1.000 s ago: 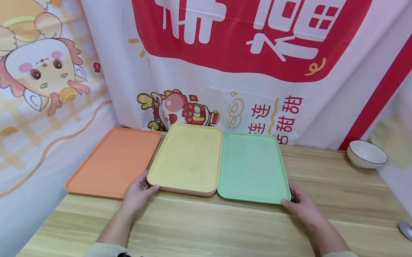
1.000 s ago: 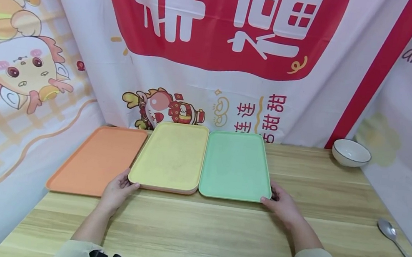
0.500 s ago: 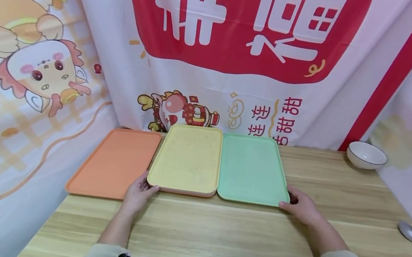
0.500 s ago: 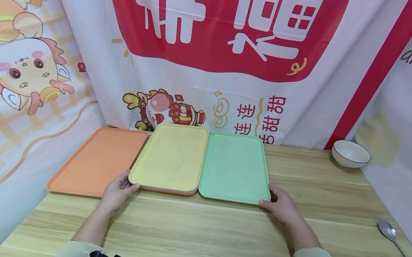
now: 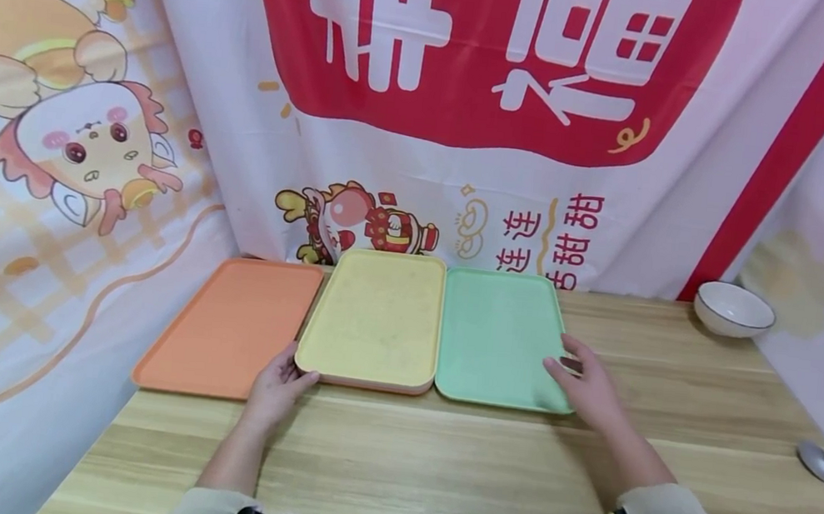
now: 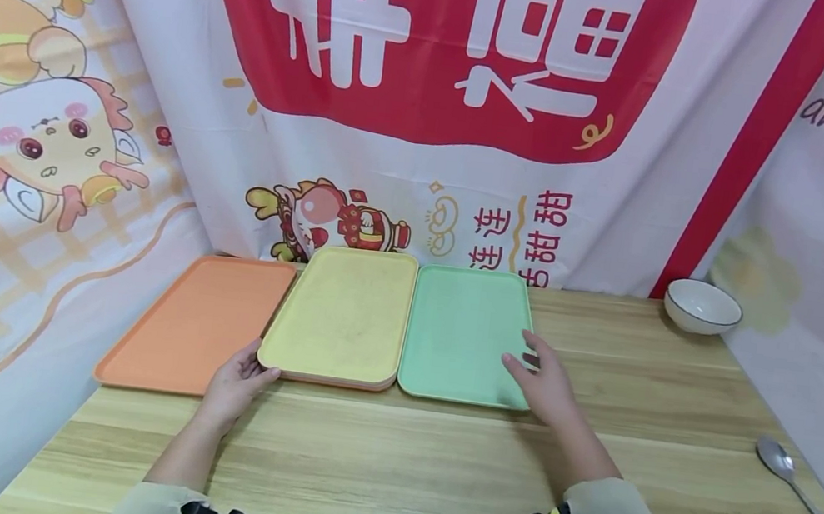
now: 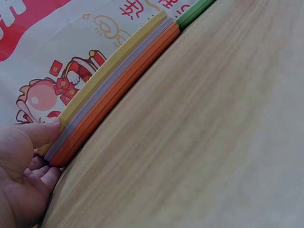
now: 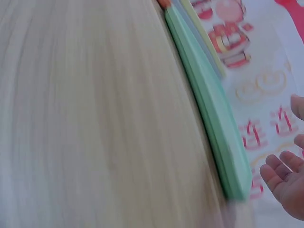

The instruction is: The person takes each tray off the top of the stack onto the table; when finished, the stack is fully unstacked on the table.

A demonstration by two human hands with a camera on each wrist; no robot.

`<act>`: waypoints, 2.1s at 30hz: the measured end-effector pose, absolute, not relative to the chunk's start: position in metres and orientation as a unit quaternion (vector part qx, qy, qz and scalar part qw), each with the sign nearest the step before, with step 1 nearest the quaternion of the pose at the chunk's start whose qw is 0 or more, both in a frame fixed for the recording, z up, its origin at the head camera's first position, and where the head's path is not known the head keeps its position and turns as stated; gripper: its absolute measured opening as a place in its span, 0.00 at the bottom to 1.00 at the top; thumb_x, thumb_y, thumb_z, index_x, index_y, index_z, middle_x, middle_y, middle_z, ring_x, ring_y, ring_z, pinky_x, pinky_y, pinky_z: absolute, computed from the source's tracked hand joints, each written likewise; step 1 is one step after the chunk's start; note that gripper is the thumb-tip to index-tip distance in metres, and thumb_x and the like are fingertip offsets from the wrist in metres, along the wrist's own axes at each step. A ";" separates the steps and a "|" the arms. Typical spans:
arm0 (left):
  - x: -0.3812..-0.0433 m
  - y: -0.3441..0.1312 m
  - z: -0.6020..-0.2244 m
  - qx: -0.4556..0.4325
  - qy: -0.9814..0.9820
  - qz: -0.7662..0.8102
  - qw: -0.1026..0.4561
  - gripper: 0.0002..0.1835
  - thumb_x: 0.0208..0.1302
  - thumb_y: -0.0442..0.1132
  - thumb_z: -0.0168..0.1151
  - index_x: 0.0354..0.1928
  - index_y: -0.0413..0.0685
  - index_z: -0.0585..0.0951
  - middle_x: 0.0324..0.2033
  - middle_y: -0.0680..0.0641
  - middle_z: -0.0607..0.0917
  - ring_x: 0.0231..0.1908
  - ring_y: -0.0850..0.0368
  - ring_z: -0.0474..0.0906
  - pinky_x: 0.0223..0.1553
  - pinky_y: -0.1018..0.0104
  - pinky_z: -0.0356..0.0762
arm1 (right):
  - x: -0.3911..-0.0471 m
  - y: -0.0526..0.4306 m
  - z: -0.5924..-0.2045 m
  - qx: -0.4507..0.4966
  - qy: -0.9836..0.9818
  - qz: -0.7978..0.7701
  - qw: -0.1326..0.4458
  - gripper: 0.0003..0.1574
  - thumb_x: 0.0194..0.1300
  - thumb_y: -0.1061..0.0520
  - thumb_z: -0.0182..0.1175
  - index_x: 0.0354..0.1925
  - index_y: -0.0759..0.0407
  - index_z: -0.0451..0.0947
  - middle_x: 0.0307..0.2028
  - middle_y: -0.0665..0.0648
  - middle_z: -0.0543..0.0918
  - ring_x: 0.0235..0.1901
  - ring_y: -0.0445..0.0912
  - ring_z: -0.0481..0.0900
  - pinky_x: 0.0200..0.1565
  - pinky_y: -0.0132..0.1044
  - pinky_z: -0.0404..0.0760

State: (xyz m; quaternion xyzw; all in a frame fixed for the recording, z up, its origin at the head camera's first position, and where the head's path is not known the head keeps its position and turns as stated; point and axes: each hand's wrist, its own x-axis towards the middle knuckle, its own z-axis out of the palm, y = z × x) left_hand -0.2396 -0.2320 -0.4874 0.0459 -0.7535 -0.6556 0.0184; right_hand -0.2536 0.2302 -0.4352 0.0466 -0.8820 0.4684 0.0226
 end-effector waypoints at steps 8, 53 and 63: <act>-0.241 -0.232 -0.489 0.041 -0.746 -0.665 0.022 0.42 0.65 0.27 0.60 0.74 0.29 0.47 0.74 0.29 0.51 0.75 0.37 0.49 0.76 0.52 0.52 | -0.263 0.158 -0.441 0.078 -0.868 0.491 0.011 0.37 0.72 0.50 0.56 0.71 0.66 0.59 0.67 0.72 0.68 0.60 0.63 0.74 0.62 0.54 0.78; -0.237 -0.234 -0.486 0.039 -0.751 -0.659 0.018 0.42 0.67 0.32 0.60 0.74 0.28 0.46 0.74 0.28 0.50 0.75 0.35 0.48 0.77 0.50 0.51 | -0.261 0.046 -0.454 0.002 -0.640 0.759 -0.119 0.48 0.69 0.68 0.54 0.78 0.58 0.40 0.58 0.78 0.71 0.38 0.47 0.84 0.48 0.39 0.88; -0.235 -0.231 -0.483 0.034 -0.779 -0.625 0.017 0.43 0.65 0.32 0.62 0.73 0.26 0.49 0.72 0.25 0.53 0.73 0.33 0.51 0.74 0.51 0.56 | -0.258 0.059 -0.440 -0.015 -0.622 0.776 -0.100 0.46 0.70 0.70 0.52 0.78 0.59 0.42 0.56 0.77 0.73 0.36 0.44 0.83 0.42 0.33 0.89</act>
